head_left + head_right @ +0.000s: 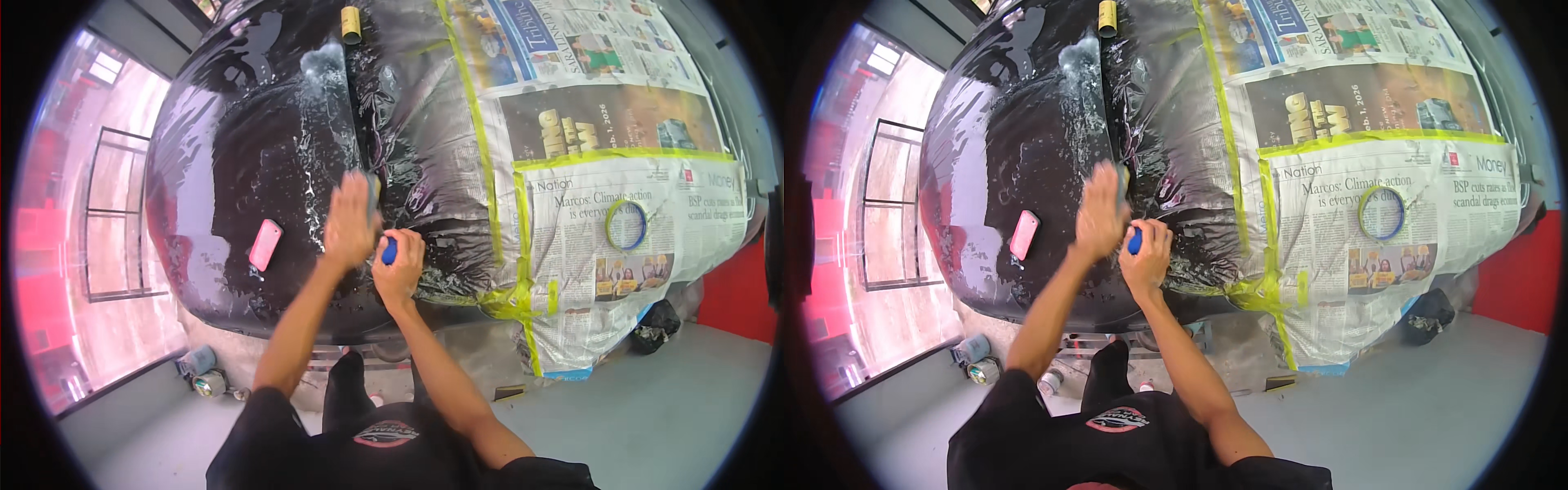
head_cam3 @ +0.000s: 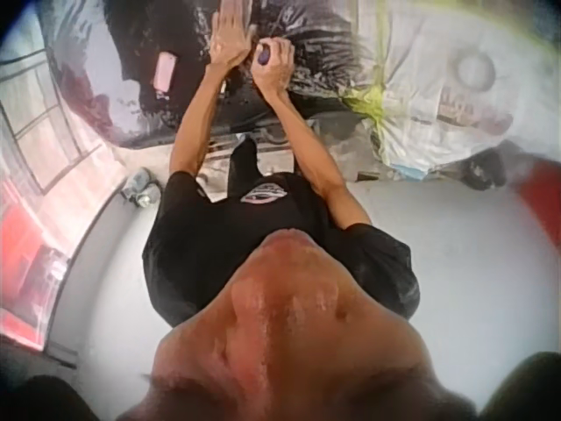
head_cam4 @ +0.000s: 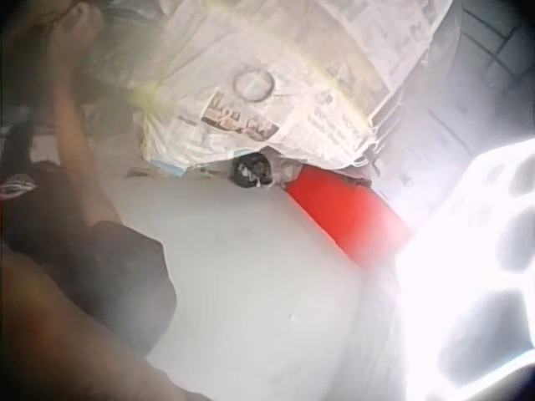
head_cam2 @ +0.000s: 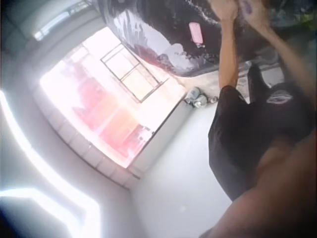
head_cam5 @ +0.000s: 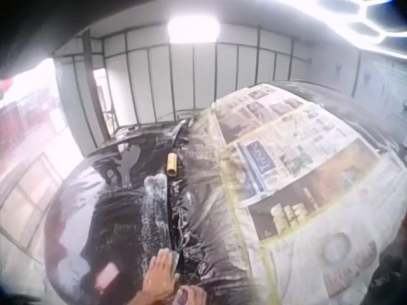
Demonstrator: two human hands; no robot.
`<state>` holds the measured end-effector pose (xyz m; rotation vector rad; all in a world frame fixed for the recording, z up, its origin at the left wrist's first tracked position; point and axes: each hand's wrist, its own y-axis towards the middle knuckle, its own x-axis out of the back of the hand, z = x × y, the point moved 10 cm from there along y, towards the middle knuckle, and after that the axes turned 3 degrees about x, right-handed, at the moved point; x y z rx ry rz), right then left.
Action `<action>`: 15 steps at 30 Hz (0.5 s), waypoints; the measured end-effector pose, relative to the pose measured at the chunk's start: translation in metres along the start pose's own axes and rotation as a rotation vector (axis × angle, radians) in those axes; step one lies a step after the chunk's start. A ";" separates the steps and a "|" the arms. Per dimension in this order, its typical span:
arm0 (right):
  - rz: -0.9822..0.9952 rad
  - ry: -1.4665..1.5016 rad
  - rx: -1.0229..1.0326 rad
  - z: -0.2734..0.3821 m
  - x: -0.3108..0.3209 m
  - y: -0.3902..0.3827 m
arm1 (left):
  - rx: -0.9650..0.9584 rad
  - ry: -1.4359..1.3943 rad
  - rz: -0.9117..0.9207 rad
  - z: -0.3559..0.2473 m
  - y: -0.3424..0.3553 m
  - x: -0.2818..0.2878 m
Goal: The person sands the surface of a vehicle part with a block, applying water from a spray bottle.
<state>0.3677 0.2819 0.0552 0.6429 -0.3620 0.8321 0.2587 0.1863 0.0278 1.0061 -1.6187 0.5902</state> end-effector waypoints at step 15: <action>0.070 -0.323 -0.148 0.004 -0.028 0.010 | -0.083 0.021 0.011 0.047 0.086 0.021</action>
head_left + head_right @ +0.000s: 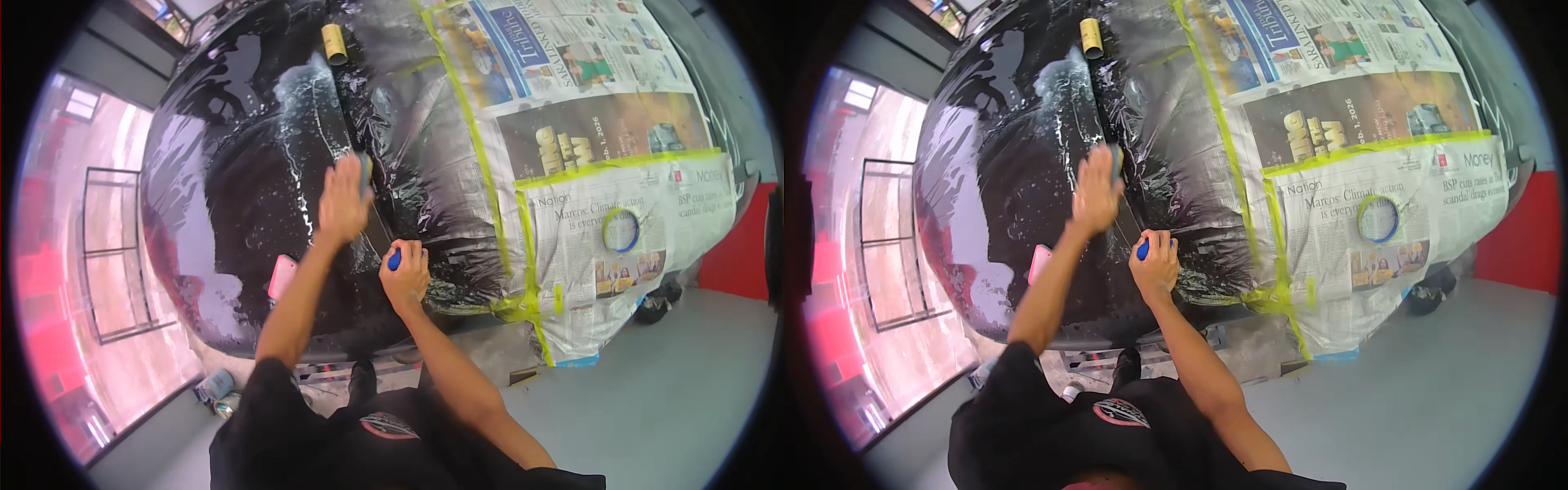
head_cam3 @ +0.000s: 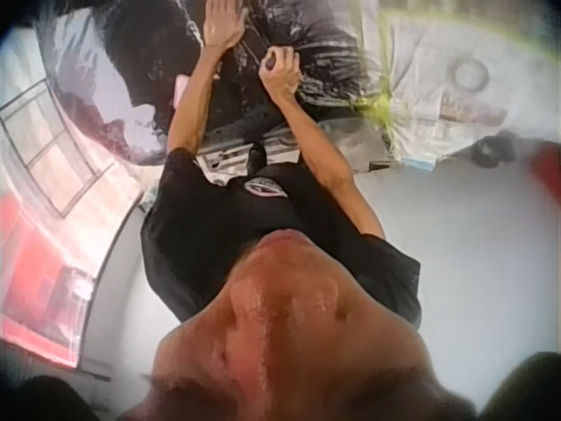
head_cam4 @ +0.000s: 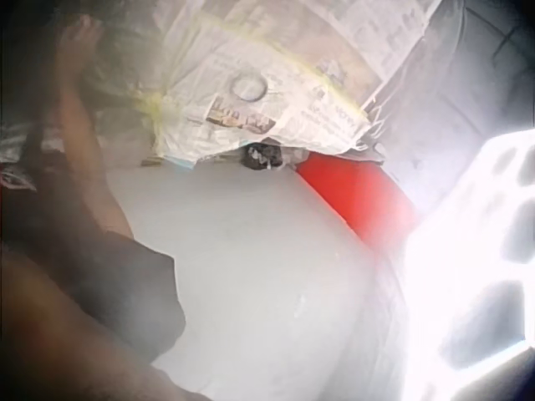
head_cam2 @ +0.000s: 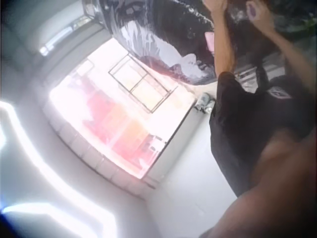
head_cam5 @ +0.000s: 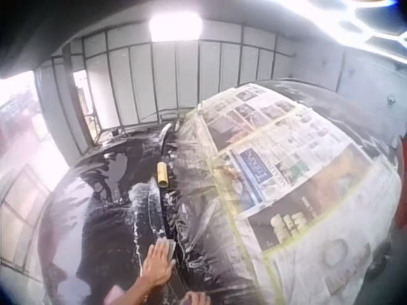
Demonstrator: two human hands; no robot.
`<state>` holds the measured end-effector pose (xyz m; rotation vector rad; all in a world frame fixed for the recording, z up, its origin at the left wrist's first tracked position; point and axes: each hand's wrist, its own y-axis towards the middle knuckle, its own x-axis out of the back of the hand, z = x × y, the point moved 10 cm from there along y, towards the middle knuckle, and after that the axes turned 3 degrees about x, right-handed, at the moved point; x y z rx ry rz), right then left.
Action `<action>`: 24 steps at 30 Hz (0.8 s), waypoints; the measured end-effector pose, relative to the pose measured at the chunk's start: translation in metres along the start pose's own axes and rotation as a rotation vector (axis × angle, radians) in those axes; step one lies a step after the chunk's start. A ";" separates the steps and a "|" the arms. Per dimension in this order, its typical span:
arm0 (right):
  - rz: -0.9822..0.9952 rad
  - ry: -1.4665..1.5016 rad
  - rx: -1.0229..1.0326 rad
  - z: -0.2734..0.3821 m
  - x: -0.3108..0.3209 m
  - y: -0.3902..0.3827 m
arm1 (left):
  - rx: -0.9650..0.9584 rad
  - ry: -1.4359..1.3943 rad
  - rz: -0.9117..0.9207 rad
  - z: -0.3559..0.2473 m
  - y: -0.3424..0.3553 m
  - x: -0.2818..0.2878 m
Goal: The person sands the surface of a vehicle part with a block, applying water from a spray bottle.
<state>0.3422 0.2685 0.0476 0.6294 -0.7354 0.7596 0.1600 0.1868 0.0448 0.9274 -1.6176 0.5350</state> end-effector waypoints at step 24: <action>0.069 -0.151 -0.082 -0.013 -0.013 0.002 | -0.013 -0.216 0.068 -0.008 -0.034 -0.021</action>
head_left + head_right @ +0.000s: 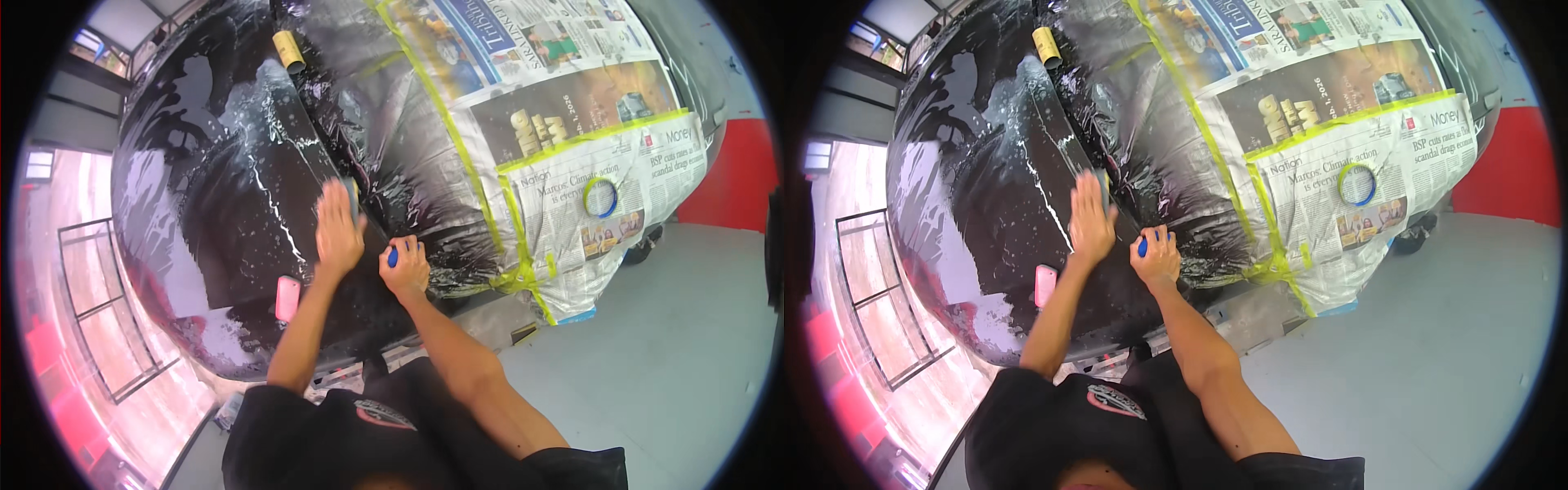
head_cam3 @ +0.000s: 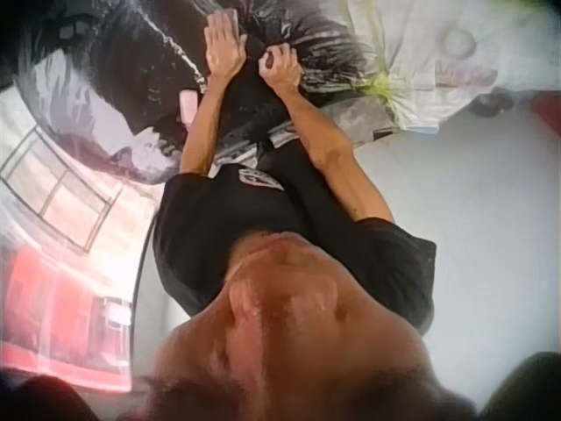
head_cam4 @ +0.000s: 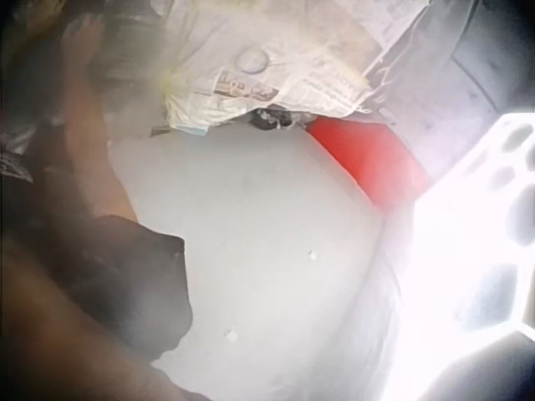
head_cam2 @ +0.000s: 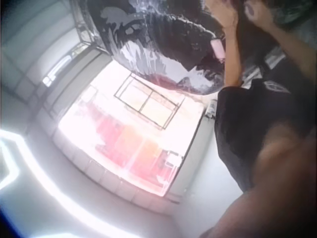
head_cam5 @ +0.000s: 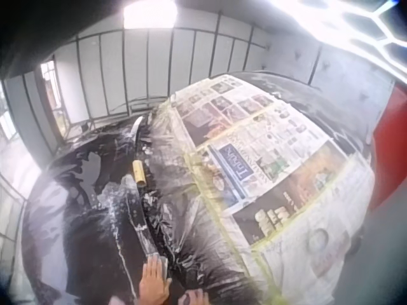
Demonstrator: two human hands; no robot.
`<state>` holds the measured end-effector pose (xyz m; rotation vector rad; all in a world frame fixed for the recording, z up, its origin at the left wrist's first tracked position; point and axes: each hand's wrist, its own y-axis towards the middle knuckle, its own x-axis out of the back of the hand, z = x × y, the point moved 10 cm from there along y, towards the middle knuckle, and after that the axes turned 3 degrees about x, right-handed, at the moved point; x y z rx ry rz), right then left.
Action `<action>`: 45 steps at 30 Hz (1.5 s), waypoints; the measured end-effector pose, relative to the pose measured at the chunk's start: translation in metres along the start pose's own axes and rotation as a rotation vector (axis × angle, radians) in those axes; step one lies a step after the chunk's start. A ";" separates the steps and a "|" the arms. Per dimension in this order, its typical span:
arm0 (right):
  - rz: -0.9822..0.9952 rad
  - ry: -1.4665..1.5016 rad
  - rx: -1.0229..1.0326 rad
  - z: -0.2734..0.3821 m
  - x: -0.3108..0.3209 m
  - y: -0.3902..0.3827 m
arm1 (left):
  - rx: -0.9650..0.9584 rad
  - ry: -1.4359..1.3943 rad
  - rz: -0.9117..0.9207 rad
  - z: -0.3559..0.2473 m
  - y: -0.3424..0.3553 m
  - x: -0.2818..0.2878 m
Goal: The person sands the surface of a vehicle part with a block, applying water from a spray bottle.
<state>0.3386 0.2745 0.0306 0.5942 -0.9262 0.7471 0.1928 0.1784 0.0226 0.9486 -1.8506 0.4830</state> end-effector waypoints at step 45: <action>0.031 0.032 -0.043 0.004 0.000 -0.003 | -0.021 0.210 -0.015 0.027 0.009 0.038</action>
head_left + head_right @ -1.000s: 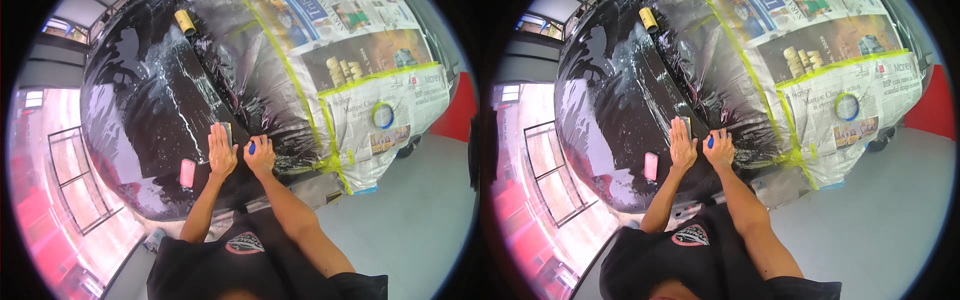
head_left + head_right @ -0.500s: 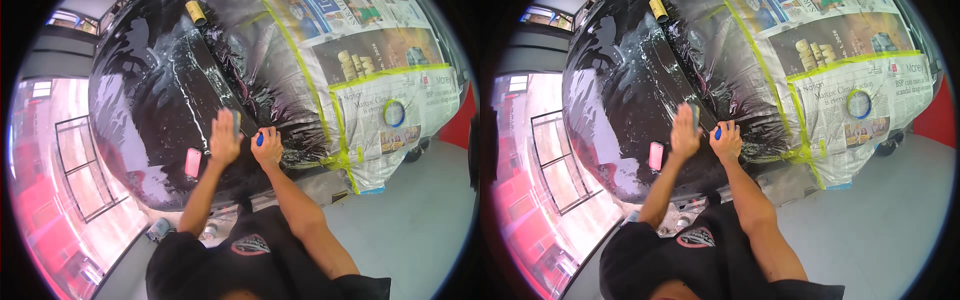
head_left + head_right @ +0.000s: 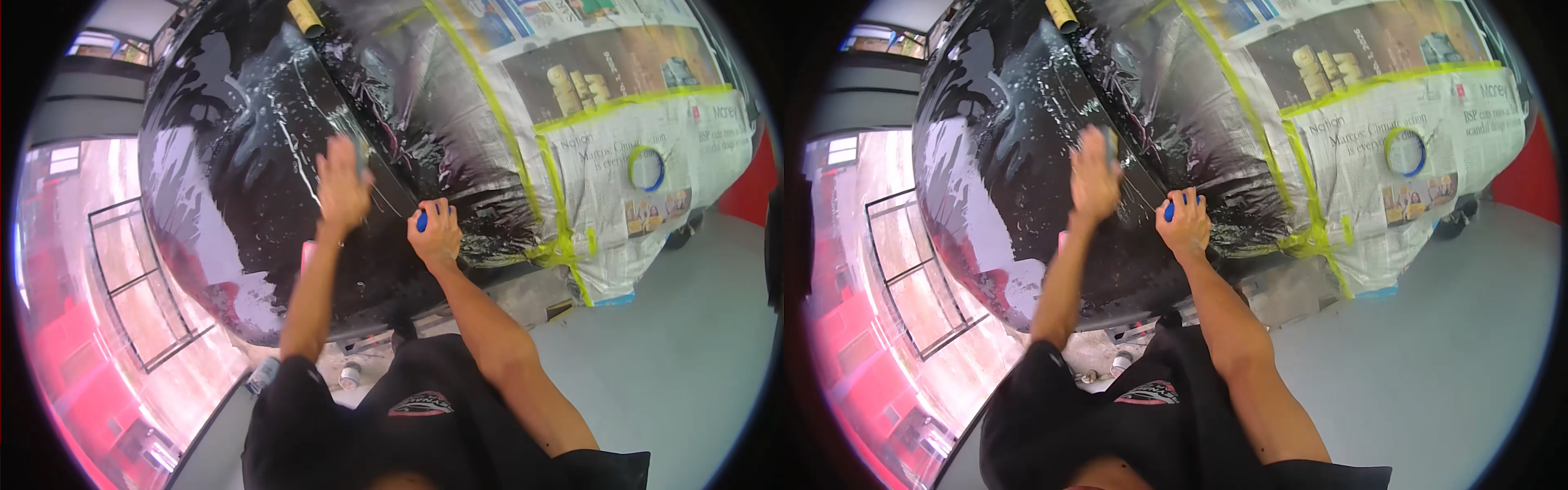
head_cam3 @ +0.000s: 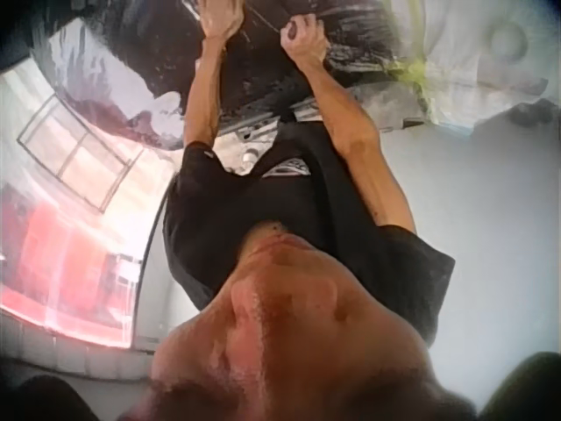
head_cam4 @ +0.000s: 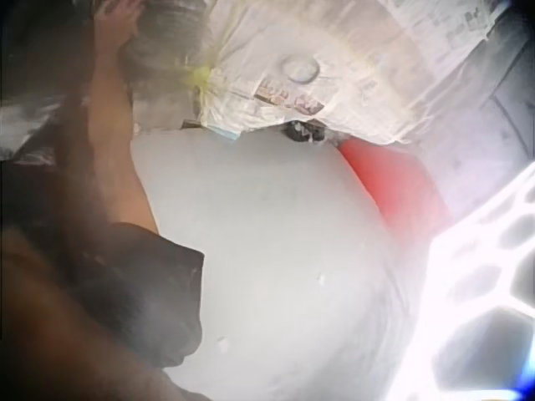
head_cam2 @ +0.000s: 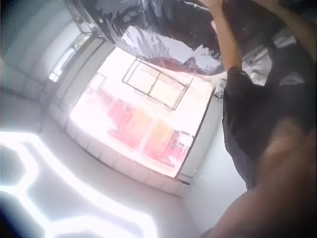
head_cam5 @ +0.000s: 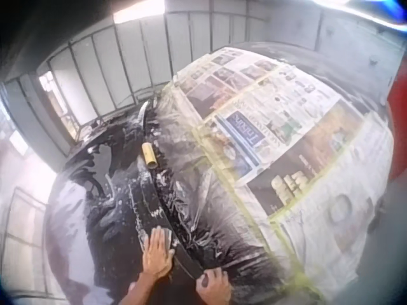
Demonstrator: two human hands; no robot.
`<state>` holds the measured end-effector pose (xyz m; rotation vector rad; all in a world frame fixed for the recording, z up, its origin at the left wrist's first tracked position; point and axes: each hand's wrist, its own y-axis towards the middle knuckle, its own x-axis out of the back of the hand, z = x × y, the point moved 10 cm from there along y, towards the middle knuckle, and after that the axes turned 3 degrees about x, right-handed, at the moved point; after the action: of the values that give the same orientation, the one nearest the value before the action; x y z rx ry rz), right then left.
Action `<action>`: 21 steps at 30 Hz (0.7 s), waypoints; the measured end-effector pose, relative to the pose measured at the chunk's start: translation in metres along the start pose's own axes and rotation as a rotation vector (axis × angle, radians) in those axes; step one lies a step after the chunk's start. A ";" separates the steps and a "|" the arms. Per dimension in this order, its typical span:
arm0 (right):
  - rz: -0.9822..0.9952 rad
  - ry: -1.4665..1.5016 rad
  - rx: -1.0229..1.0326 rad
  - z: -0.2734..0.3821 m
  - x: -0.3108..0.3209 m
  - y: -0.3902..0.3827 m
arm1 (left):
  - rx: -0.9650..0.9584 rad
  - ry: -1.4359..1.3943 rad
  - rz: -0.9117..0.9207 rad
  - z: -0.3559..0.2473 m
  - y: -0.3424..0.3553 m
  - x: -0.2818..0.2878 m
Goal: The person sands the surface of a vehicle part with a block, applying water from a spray bottle.
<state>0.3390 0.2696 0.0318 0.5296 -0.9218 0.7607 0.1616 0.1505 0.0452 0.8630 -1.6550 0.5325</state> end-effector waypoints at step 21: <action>-0.006 0.032 0.047 0.005 -0.005 0.004 | 0.082 -0.004 -0.165 0.059 0.045 -0.011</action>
<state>0.3318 0.2674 0.0305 0.5594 -0.8742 0.7845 0.0910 0.1383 0.0233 1.0509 -1.5578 0.4867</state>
